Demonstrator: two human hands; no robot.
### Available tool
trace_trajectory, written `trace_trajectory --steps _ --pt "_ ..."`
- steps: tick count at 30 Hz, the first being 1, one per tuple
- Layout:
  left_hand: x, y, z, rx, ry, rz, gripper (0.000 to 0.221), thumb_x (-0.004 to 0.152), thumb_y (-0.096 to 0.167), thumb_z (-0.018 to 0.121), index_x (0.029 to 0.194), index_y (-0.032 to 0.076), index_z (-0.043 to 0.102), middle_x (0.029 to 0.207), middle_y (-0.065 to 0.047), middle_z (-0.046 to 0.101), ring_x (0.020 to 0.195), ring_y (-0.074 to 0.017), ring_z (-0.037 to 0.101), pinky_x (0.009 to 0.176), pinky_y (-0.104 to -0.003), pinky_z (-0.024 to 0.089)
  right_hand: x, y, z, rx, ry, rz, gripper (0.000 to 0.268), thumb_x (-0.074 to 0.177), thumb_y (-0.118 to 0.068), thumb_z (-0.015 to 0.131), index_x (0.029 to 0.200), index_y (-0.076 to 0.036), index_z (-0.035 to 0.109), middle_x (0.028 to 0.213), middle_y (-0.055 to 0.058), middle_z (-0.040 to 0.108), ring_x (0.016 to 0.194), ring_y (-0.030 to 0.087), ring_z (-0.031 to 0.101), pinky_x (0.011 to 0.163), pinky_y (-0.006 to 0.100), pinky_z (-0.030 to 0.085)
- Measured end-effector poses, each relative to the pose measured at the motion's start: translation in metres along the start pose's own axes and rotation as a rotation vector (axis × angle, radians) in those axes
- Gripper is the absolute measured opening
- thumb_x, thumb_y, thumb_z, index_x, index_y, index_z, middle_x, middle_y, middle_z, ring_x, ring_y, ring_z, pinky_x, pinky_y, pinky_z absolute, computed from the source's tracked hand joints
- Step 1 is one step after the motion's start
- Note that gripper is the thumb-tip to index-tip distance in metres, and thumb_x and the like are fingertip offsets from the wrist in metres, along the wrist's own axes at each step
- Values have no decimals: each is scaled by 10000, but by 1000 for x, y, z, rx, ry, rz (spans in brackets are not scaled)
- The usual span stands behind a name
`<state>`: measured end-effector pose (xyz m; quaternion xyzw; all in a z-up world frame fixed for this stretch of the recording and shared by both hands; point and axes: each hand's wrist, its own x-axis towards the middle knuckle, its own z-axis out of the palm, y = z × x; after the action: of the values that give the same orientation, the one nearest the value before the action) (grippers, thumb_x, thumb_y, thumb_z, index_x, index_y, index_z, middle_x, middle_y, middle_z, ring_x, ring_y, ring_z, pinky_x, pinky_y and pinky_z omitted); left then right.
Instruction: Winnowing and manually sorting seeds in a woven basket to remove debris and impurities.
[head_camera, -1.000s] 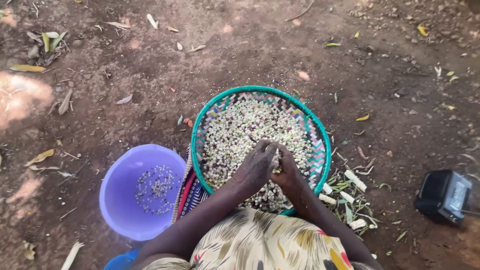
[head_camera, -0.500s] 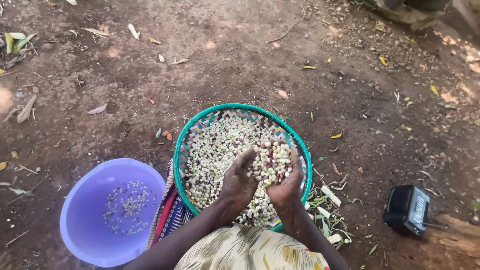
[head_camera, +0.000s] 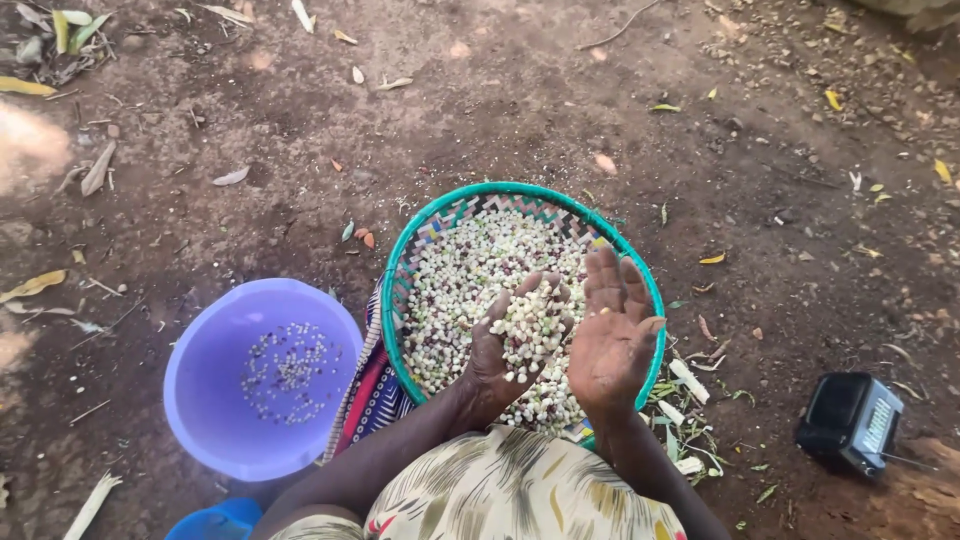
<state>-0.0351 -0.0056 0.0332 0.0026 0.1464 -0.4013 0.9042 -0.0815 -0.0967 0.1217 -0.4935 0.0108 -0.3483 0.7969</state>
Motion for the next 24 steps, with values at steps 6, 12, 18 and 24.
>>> trace_trajectory --steps 6,12,18,24 --pt "-8 12 5 53 -45 19 615 1017 436 600 1522 87 576 1593 -180 544 1452 -417 524 1189 -604 453 -7 17 -23 -737 30 -8 556 1122 -444 351 1564 -115 427 1545 213 493 1402 400 500 1166 539 382" --pt "-3 24 -15 47 -80 83 632 1021 441 604 1531 70 561 1579 -184 553 1436 -426 535 1176 -635 473 -19 64 -94 -1038 -40 348 601 1042 -469 571 1540 -134 538 1424 223 613 1240 471 647 1047 566 527" --pt "-34 74 -17 36 -187 216 621 1060 441 553 1574 94 509 1651 -189 455 1500 -448 441 1206 -668 410 -15 71 -114 -1190 -149 246 486 1023 -261 707 1473 -113 596 1409 152 631 1254 368 656 1045 489 541" --pt "-108 148 -45 -28 -144 487 563 1097 424 500 1592 157 493 1685 -141 418 1530 -414 415 1224 -633 403 -15 65 -109 -1210 -198 281 511 1010 -185 712 1495 -80 590 1416 175 622 1255 350 650 1048 429 535"
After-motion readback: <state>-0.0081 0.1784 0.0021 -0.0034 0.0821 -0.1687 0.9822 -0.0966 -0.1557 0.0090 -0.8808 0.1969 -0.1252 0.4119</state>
